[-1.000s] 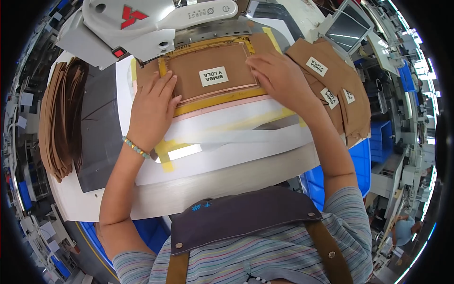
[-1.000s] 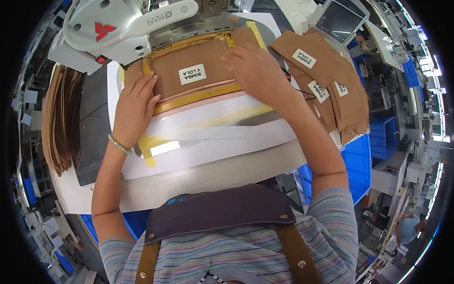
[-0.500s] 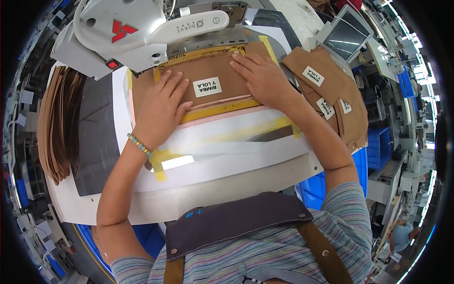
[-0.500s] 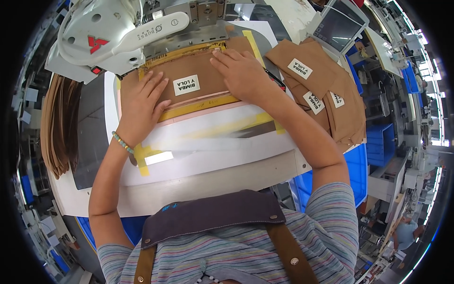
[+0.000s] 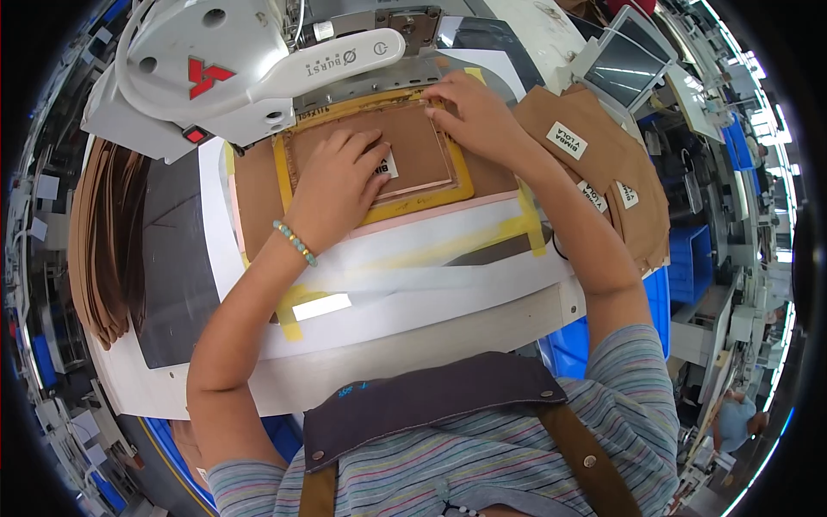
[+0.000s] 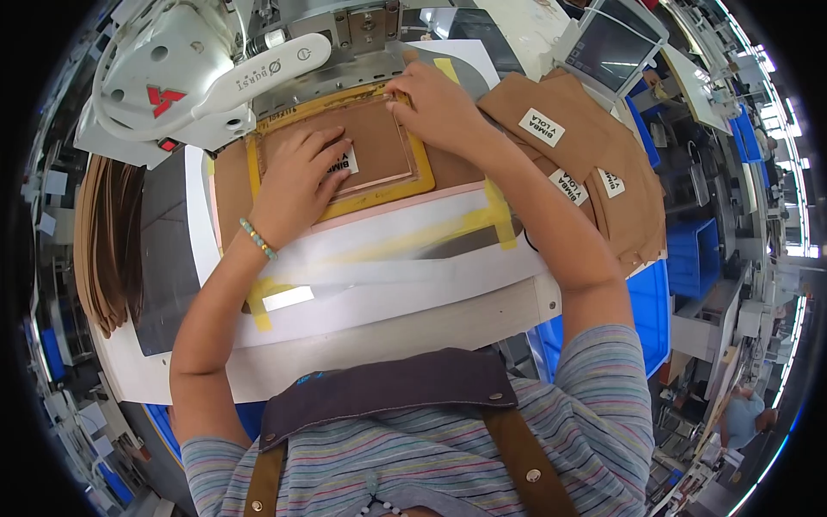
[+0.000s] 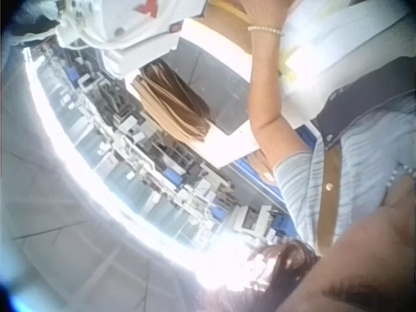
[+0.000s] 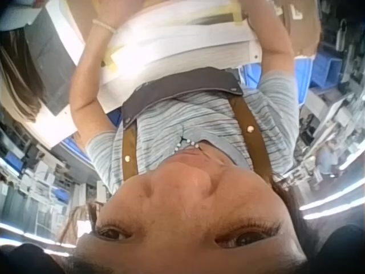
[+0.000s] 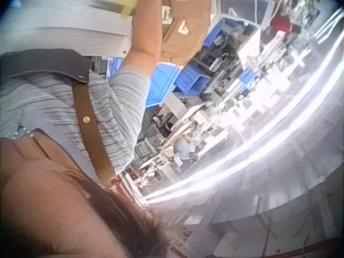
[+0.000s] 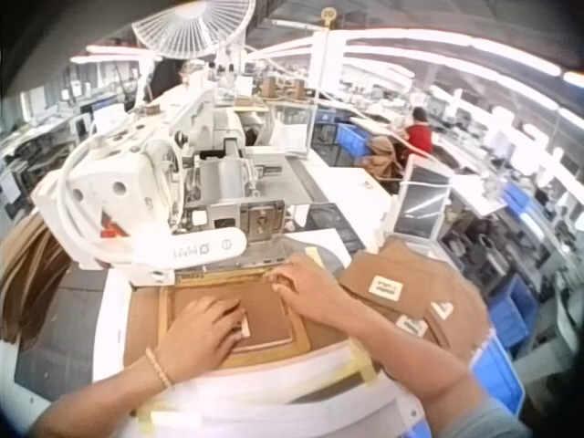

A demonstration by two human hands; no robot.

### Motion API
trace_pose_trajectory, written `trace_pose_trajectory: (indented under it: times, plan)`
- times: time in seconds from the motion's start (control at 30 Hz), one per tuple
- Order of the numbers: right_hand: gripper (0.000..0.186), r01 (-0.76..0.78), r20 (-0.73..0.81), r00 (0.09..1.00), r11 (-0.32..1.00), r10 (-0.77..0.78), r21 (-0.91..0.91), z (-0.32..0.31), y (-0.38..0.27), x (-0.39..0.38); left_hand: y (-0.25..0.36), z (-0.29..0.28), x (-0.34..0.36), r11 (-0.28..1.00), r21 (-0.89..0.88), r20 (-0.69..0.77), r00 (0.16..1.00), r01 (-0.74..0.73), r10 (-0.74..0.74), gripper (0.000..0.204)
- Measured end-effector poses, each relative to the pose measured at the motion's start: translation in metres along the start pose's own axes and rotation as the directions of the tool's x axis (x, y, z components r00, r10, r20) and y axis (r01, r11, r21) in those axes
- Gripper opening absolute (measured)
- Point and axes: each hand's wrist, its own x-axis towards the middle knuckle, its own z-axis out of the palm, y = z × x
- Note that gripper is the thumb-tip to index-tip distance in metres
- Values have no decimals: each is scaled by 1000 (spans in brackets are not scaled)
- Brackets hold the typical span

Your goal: Sewing branded leather labels onto brown leather panels using an industrial sewing machine.

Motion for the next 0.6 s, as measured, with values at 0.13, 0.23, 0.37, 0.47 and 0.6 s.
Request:
trace_pose_trajectory:
  times: [0.13,0.23,0.37,0.47,0.6]
  plan:
    - [25,-53,103,993,999,54,-7,1,-2,12,-2,-5,-2,973,-199,-34,992,116,-125,43]
    - [24,-210,221,959,969,178,130,-10,-7,26,-5,-11,-2,884,-416,-4,971,214,-237,40]
    - [26,-339,253,934,850,252,402,-9,2,29,-10,-9,1,847,-491,-7,971,205,-239,37]
    - [19,-430,245,902,800,356,419,0,-1,28,-8,-10,0,883,-434,-26,977,182,-214,36]
    - [18,-513,298,855,781,425,357,12,15,28,-9,-6,2,981,-184,-102,992,61,-81,40]
